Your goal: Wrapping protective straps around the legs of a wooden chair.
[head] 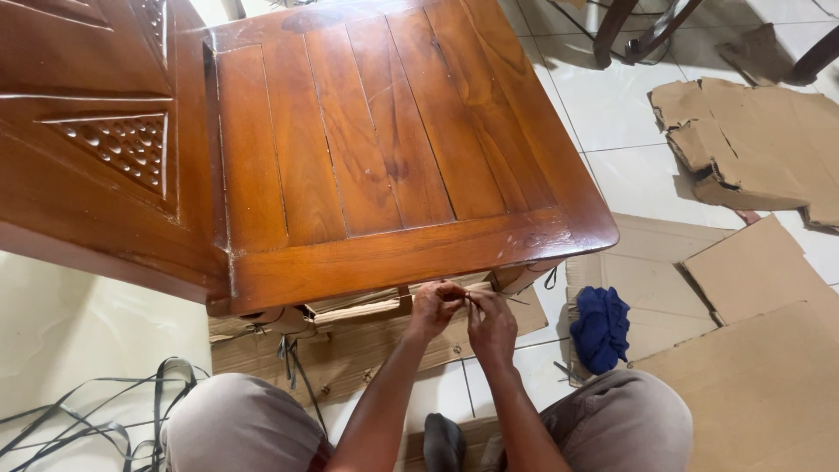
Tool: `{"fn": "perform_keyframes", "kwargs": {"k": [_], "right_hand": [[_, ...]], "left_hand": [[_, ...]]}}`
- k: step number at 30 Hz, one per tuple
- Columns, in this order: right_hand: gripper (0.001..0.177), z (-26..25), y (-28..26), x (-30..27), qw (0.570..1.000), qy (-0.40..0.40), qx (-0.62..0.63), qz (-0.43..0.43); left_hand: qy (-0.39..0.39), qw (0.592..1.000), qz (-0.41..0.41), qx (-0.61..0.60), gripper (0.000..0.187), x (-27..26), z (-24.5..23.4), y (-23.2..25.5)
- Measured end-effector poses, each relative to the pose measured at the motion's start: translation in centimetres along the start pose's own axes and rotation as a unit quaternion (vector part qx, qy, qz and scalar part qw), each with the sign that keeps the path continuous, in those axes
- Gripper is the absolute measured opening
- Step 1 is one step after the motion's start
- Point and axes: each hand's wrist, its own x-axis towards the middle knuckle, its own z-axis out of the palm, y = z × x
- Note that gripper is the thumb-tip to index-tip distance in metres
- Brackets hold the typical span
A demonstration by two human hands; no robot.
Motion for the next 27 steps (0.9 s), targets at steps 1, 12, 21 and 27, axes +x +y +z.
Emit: {"fn": "perform_keyframes", "kwargs": {"k": [1, 12, 21, 27], "right_hand": [[0.004, 0.1, 0.2, 0.0, 1.0, -0.001, 0.0, 0.0], [0.018, 1.5, 1.8, -0.1, 0.966, -0.063, 0.075, 0.239], [0.013, 1.2, 1.5, 0.2, 0.945, -0.114, 0.09, 0.294], [0.015, 1.6, 2.0, 0.1, 0.935, -0.141, 0.109, 0.305]], "left_hand": [[0.0, 1.0, -0.001, 0.0, 0.018, -0.1, 0.0, 0.6], [-0.003, 0.998, -0.012, -0.065, 0.021, -2.3, -4.5, 10.2], [0.006, 0.998, -0.024, -0.065, 0.023, -1.9, -3.2, 8.8], [0.003, 0.999, -0.014, -0.044, 0.024, -2.2, -4.0, 10.3]]}}
